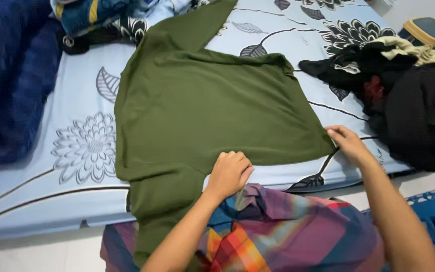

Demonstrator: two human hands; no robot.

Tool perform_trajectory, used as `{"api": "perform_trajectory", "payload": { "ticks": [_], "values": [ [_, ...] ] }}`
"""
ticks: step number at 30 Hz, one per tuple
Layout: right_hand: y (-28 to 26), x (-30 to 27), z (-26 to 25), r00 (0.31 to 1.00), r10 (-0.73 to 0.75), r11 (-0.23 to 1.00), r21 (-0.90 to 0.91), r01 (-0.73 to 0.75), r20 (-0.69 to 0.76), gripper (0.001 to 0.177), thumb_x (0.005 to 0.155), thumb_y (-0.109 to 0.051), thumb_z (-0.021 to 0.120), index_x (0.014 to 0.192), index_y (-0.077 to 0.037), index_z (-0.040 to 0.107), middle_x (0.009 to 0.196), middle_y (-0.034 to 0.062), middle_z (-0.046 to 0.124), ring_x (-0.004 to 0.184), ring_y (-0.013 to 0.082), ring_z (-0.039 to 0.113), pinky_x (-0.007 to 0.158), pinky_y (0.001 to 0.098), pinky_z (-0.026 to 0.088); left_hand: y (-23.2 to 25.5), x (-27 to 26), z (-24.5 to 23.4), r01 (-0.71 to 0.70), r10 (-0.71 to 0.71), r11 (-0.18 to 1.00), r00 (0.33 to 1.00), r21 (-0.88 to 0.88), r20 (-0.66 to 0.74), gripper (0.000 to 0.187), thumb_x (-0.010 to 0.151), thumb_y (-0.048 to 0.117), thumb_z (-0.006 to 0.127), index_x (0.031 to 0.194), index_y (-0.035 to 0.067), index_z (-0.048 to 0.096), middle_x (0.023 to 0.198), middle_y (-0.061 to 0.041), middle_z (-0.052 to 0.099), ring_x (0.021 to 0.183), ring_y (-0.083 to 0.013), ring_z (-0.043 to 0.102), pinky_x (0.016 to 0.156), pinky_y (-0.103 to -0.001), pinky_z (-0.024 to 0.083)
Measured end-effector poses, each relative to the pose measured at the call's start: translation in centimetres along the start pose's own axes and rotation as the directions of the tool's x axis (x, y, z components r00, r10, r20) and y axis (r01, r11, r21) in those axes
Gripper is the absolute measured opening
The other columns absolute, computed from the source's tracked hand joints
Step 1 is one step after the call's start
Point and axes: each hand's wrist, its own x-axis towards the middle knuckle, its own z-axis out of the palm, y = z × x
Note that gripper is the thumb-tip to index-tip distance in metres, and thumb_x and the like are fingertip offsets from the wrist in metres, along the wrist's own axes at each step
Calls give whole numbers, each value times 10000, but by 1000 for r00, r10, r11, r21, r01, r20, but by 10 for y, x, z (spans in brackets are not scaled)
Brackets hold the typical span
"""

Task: The person folds a black pair of pants on a bed, then places it in a blue laundry basket. Next, the person unfolds and folds a green long-sleeve shirt on the bed.

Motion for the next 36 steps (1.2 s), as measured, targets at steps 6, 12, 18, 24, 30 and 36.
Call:
{"api": "perform_trajectory", "payload": {
  "ticks": [6,12,18,24,30,36],
  "values": [
    [3,-1,7,999,-15,989,146,21,-43,312,1040,-235,597,1249,-18,678,1170,49,698,1080,128,605,980,283,452,9,-77,39,-301,371,879,919,-368,135,88,862,167,722,875,106,662,907,-72,640,845,-310,624,736,-482,450],
    [12,1,12,993,-44,992,112,56,-106,313,1025,-267,637,1207,-17,688,1129,49,712,1044,123,620,939,282,469,-10,-147,82,248,-184,969,725,-3,664,421,879,229,679,1257,44,681,1214,-259,637,1114,-451,602,937,-540,474],
    [12,48,19,986,-85,824,-567,-10,-141,506,880,-498,761,1090,-39,734,956,153,758,873,280,709,816,406,558,-32,-114,-21,469,54,781,607,-413,793,429,1011,297,638,1365,55,636,1305,-154,694,1194,-296,660,1027,-424,516],
    [-71,142,27,958,-255,577,-815,42,-132,593,780,-595,817,1110,-105,755,993,221,748,957,409,705,837,494,556,-132,-21,-210,757,-574,593,637,-275,515,193,871,92,718,1052,27,734,910,-138,810,763,-211,753,681,-348,642],
    [-142,225,86,983,-79,746,-663,-54,-169,747,781,-549,831,1288,-46,611,1066,264,707,944,432,726,814,505,584,-267,36,-219,635,-625,770,730,-63,-274,607,917,277,740,1464,120,532,1309,-151,568,1098,-267,577,901,-386,508],
    [-133,313,108,986,-70,542,-835,-92,-154,696,775,-472,824,1282,-37,632,1112,278,730,987,444,688,825,526,558,-323,9,-178,547,-510,641,828,538,-235,773,834,292,815,1540,230,506,1325,-267,542,1163,-456,489,926,-573,394]
  ]
}}
